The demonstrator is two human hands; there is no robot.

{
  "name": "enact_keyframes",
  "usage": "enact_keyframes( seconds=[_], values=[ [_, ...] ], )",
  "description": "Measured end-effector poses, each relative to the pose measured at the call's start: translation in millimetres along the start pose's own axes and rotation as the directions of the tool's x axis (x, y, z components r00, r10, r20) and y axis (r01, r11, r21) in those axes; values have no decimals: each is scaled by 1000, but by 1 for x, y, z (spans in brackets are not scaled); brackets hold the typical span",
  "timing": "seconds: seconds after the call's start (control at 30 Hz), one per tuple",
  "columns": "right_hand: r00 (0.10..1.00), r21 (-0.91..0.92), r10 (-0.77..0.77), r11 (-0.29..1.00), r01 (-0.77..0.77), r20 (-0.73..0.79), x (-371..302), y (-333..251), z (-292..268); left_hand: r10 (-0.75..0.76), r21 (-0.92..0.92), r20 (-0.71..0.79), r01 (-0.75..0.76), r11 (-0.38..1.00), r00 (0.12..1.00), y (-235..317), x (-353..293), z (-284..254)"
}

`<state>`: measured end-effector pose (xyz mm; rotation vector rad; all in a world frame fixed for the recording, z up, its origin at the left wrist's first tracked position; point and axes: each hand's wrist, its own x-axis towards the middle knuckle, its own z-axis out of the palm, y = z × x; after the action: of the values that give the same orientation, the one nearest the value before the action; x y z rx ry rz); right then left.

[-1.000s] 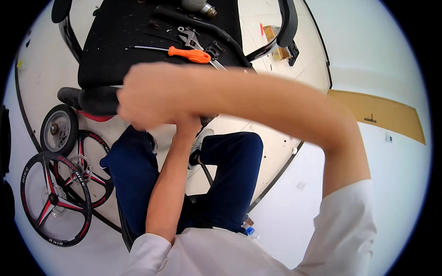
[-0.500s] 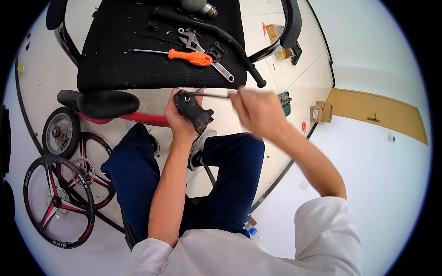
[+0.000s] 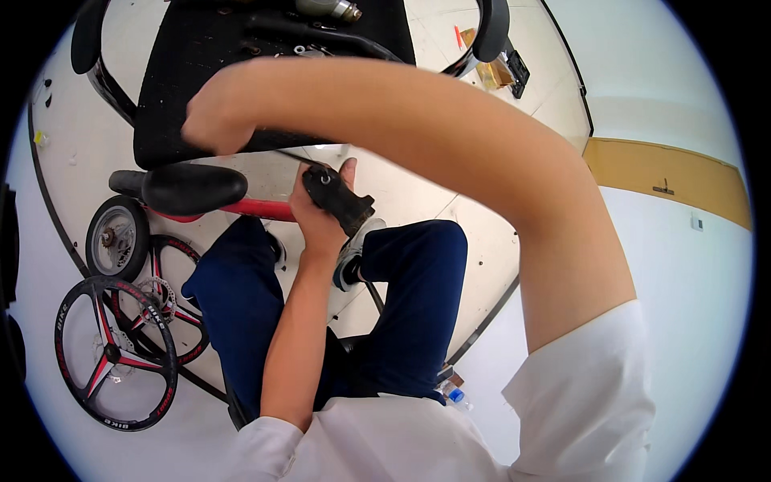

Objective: The person assembles a bicycle handlebar by inserting a stem into the steerer tube, tightening bolts with an Allen key, and attaching the handlebar with bolts. The person then installs a brake lever and cable onto the handlebar.

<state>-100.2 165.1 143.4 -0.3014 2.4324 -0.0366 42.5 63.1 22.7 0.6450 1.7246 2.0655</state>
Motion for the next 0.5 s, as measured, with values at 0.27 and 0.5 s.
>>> enact_keyframes(
  seconds=[0.27, 0.5],
  values=[
    [815, 440, 488, 835, -330, -314, -102, 50, 95, -82, 18, -85, 84, 996, 993, -16, 11, -15],
    [628, 330, 429, 903, -275, -649, -177, -100, 115, -71, -20, -79, 69, 997, 994, -19, 13, -8]
  ],
)
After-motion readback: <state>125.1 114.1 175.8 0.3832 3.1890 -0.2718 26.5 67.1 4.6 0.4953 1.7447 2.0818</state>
